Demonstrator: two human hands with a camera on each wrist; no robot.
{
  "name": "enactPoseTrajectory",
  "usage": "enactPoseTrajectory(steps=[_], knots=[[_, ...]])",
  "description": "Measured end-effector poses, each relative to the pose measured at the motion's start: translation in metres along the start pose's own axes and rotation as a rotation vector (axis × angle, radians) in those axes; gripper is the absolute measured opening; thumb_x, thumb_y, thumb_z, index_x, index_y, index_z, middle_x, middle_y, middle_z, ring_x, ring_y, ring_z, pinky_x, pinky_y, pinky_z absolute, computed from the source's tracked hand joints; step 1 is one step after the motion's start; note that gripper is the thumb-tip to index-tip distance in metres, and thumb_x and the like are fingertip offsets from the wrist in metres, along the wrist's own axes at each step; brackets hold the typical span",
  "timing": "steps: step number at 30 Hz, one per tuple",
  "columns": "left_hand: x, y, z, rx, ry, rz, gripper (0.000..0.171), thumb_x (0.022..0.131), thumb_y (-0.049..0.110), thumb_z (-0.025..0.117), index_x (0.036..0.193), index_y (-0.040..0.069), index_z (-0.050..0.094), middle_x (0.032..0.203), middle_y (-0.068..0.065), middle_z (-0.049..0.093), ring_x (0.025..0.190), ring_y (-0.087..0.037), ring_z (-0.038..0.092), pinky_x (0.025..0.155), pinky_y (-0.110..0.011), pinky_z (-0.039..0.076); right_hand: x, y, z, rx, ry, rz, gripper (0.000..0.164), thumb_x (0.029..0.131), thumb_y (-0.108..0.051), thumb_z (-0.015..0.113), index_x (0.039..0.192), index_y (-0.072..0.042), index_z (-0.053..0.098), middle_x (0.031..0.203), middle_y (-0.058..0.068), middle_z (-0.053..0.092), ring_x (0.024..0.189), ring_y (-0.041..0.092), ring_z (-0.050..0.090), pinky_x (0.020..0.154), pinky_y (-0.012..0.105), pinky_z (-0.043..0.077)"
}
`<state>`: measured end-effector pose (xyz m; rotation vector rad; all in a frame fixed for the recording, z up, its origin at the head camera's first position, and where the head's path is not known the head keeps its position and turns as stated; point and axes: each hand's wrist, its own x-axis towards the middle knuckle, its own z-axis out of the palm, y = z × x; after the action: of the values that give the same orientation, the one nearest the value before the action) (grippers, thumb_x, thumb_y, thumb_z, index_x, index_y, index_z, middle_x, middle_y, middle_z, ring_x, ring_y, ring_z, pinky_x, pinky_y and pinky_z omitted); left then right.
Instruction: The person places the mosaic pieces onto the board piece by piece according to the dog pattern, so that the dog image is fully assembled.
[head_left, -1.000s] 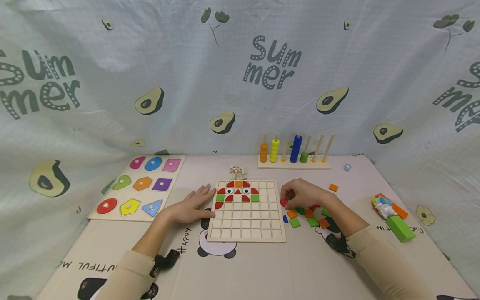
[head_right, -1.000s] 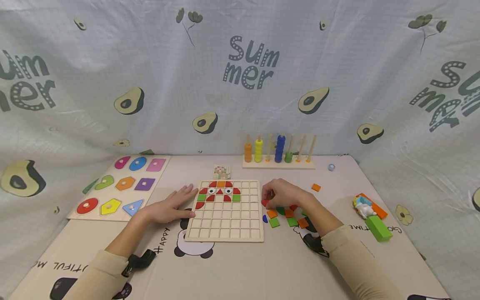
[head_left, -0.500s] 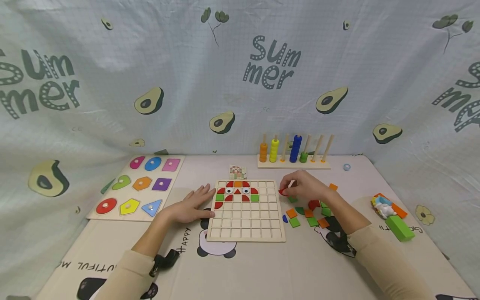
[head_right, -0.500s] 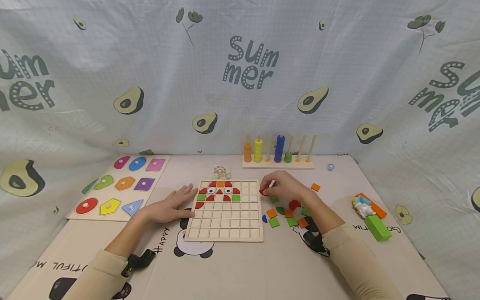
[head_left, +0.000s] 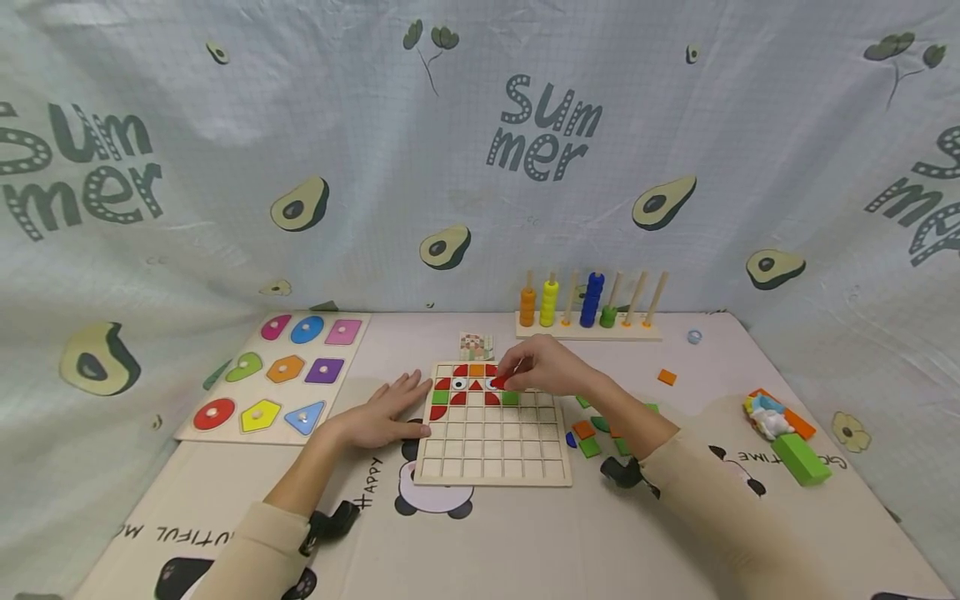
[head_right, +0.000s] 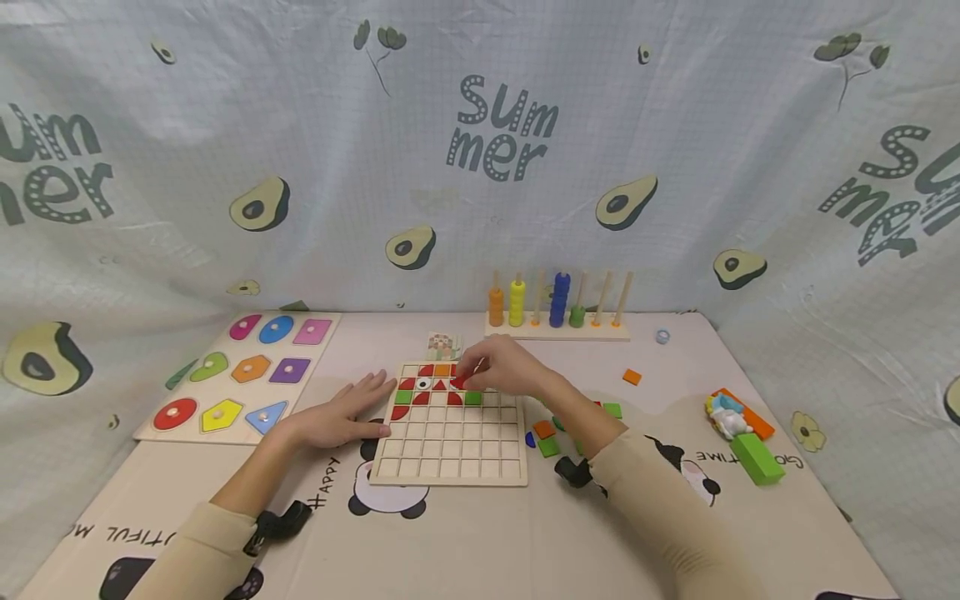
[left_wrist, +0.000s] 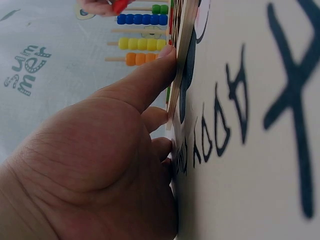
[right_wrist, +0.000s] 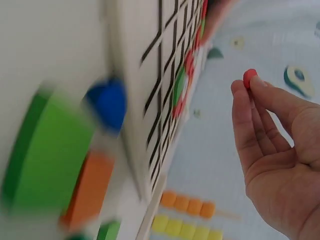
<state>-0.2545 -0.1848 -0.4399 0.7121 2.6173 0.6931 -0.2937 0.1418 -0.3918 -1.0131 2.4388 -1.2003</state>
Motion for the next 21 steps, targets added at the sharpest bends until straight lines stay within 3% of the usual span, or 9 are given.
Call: enactPoseTrajectory(steps=[10, 16, 21], knots=[[0.001, -0.001, 0.000, 0.009, -0.017, 0.002, 0.087, 0.088, 0.058, 0.057, 0.155, 0.020, 0.016, 0.162, -0.007, 0.003, 0.148, -0.028, -0.006, 0.117, -0.052, -0.003, 0.043, -0.018, 0.050, -0.167, -0.093, -0.006, 0.012, 0.077, -0.009, 0.080, 0.088, -0.014, 0.077, 0.078, -0.010, 0.070, 0.069, 0.007, 0.059, 0.061, 0.022, 0.051], [0.001, -0.002, 0.000, 0.007, -0.015, 0.019, 0.086, 0.089, 0.056, 0.057, 0.155, 0.017, 0.017, 0.161, -0.010, 0.003, 0.148, -0.030, -0.005, 0.117, -0.054, -0.002, 0.050, -0.021, 0.063, -0.208, -0.096, -0.042, 0.010, 0.074, -0.006, 0.082, 0.082, -0.009, 0.077, 0.070, -0.007, 0.070, 0.061, 0.004, 0.058, 0.055, 0.020, 0.049], [0.001, -0.003, 0.000, 0.015, -0.017, 0.011, 0.086, 0.089, 0.057, 0.057, 0.155, 0.019, 0.017, 0.162, -0.008, 0.003, 0.148, -0.029, -0.005, 0.117, -0.053, -0.003, 0.050, -0.020, 0.067, -0.218, -0.093, -0.014, 0.009, 0.075, -0.009, 0.082, 0.081, -0.011, 0.076, 0.068, -0.009, 0.068, 0.060, 0.003, 0.058, 0.054, 0.019, 0.048]])
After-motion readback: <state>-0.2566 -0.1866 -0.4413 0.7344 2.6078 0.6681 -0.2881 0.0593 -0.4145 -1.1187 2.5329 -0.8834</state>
